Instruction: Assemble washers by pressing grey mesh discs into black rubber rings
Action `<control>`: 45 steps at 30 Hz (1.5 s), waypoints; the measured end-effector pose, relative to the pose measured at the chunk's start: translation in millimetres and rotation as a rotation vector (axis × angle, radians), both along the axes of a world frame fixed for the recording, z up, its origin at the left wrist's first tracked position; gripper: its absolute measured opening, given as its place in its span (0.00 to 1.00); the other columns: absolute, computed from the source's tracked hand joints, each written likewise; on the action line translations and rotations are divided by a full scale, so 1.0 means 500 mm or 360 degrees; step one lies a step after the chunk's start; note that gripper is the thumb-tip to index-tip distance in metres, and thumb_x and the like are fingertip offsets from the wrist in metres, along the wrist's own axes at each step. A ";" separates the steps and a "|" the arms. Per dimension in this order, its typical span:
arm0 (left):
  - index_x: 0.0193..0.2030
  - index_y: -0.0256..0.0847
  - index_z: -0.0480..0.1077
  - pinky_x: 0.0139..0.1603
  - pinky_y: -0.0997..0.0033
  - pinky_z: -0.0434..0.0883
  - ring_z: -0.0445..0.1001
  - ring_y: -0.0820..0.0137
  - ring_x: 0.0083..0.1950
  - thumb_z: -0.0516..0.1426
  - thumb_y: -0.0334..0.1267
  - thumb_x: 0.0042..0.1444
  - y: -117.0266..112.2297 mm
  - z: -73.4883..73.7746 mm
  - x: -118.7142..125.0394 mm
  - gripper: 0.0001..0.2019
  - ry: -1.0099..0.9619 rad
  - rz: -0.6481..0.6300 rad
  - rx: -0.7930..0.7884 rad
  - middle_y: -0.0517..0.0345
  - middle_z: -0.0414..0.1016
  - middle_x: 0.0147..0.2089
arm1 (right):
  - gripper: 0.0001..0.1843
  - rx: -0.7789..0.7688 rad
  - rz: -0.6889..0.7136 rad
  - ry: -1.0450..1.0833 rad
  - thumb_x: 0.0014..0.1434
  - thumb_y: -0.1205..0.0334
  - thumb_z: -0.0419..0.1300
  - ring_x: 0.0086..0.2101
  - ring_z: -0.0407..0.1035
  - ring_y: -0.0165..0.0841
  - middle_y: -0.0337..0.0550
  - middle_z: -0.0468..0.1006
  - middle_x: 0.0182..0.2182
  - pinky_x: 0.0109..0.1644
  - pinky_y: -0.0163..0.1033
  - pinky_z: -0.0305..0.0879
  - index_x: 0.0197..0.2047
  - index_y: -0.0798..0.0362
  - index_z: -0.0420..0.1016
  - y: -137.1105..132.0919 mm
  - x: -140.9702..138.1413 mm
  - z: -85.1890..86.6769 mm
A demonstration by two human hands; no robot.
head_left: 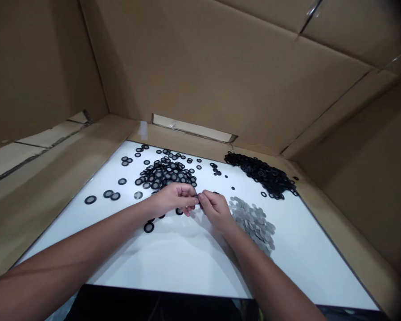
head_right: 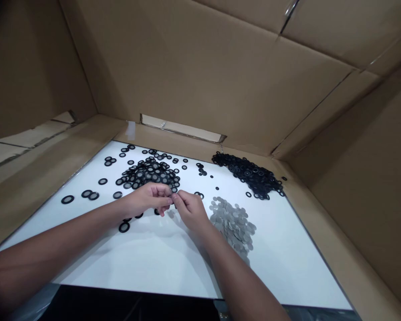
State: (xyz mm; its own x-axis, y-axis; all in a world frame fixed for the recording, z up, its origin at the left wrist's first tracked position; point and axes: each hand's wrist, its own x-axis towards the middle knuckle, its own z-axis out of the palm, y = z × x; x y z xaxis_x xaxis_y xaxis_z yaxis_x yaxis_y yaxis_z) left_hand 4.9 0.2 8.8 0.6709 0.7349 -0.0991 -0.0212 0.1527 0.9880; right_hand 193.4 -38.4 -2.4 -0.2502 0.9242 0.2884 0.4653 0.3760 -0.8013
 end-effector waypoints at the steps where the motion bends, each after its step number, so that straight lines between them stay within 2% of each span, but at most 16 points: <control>1: 0.32 0.37 0.70 0.31 0.73 0.74 0.73 0.75 0.27 0.64 0.43 0.53 0.000 0.000 -0.001 0.12 0.0025 -0.0017 -0.0010 0.62 0.73 0.27 | 0.22 0.0013 0.0010 -0.0025 0.67 0.53 0.49 0.21 0.54 0.26 0.33 0.59 0.18 0.26 0.34 0.50 0.23 0.52 0.58 -0.001 -0.001 0.000; 8: 0.30 0.37 0.69 0.36 0.70 0.74 0.76 0.72 0.30 0.63 0.43 0.55 0.011 0.014 -0.025 0.12 0.0087 -0.0289 -0.0038 0.59 0.76 0.30 | 0.20 0.0096 0.0096 -0.0041 0.67 0.56 0.50 0.22 0.54 0.26 0.34 0.61 0.19 0.27 0.34 0.50 0.23 0.52 0.58 -0.014 -0.010 0.013; 12: 0.30 0.36 0.70 0.35 0.68 0.75 0.75 0.72 0.30 0.64 0.41 0.53 0.013 0.024 -0.034 0.11 0.0105 -0.0366 -0.0079 0.59 0.75 0.29 | 0.20 0.0161 0.0140 -0.0094 0.67 0.58 0.50 0.22 0.53 0.26 0.33 0.58 0.19 0.28 0.34 0.50 0.23 0.52 0.55 -0.017 -0.013 0.017; 15: 0.31 0.36 0.70 0.32 0.70 0.75 0.72 0.73 0.29 0.65 0.41 0.53 0.011 0.022 -0.028 0.11 0.0071 -0.0328 -0.0097 0.60 0.72 0.27 | 0.19 0.0200 0.0105 -0.0151 0.67 0.59 0.50 0.22 0.53 0.26 0.33 0.58 0.19 0.28 0.34 0.50 0.23 0.52 0.55 -0.015 -0.014 0.014; 20: 0.35 0.38 0.69 0.27 0.76 0.71 0.65 0.79 0.25 0.63 0.44 0.55 0.005 0.008 -0.011 0.12 -0.0127 -0.0133 -0.0138 0.65 0.66 0.26 | 0.19 0.0178 -0.0054 -0.0084 0.67 0.57 0.49 0.21 0.55 0.26 0.33 0.60 0.19 0.27 0.33 0.51 0.24 0.52 0.57 -0.013 -0.013 0.008; 24: 0.38 0.38 0.70 0.28 0.74 0.73 0.73 0.72 0.32 0.61 0.48 0.56 0.006 0.004 -0.009 0.14 -0.0038 -0.0125 -0.0061 0.58 0.73 0.32 | 0.18 0.0155 -0.0051 -0.0122 0.68 0.56 0.48 0.22 0.58 0.27 0.34 0.64 0.20 0.28 0.33 0.52 0.26 0.52 0.60 -0.012 -0.011 0.010; 29: 0.34 0.36 0.71 0.32 0.70 0.75 0.75 0.72 0.29 0.65 0.47 0.52 0.007 0.004 -0.007 0.15 0.0034 -0.0088 -0.0041 0.58 0.75 0.30 | 0.19 0.0121 -0.0051 -0.0157 0.67 0.55 0.50 0.22 0.57 0.26 0.34 0.64 0.20 0.27 0.34 0.51 0.25 0.52 0.59 -0.008 -0.011 0.011; 35: 0.32 0.36 0.72 0.34 0.72 0.73 0.76 0.73 0.29 0.64 0.45 0.53 0.013 0.012 -0.021 0.13 0.0077 -0.0201 -0.0064 0.57 0.77 0.31 | 0.21 0.0002 -0.0019 0.0020 0.67 0.54 0.49 0.22 0.54 0.26 0.34 0.61 0.19 0.26 0.34 0.51 0.24 0.52 0.57 -0.012 -0.018 0.006; 39: 0.33 0.36 0.72 0.36 0.70 0.73 0.76 0.72 0.30 0.64 0.43 0.53 0.016 0.027 -0.033 0.12 0.0112 -0.0328 -0.0079 0.56 0.78 0.31 | 0.19 0.0135 -0.0023 -0.0027 0.67 0.56 0.50 0.22 0.54 0.27 0.34 0.59 0.20 0.27 0.34 0.51 0.24 0.51 0.56 -0.019 -0.022 0.010; 42: 0.33 0.36 0.72 0.35 0.70 0.74 0.76 0.72 0.30 0.65 0.42 0.53 0.018 0.027 -0.033 0.11 0.0129 -0.0325 -0.0053 0.57 0.77 0.30 | 0.19 0.0210 0.0001 -0.0101 0.67 0.57 0.49 0.22 0.54 0.27 0.34 0.59 0.20 0.28 0.34 0.51 0.24 0.51 0.55 -0.019 -0.019 0.012; 45: 0.35 0.37 0.73 0.33 0.71 0.75 0.74 0.73 0.28 0.65 0.41 0.51 0.020 0.012 -0.028 0.11 0.0099 -0.0262 -0.0041 0.60 0.74 0.28 | 0.19 0.0198 0.0058 -0.0197 0.67 0.57 0.49 0.22 0.54 0.26 0.34 0.58 0.20 0.28 0.34 0.50 0.24 0.52 0.56 -0.014 -0.010 0.013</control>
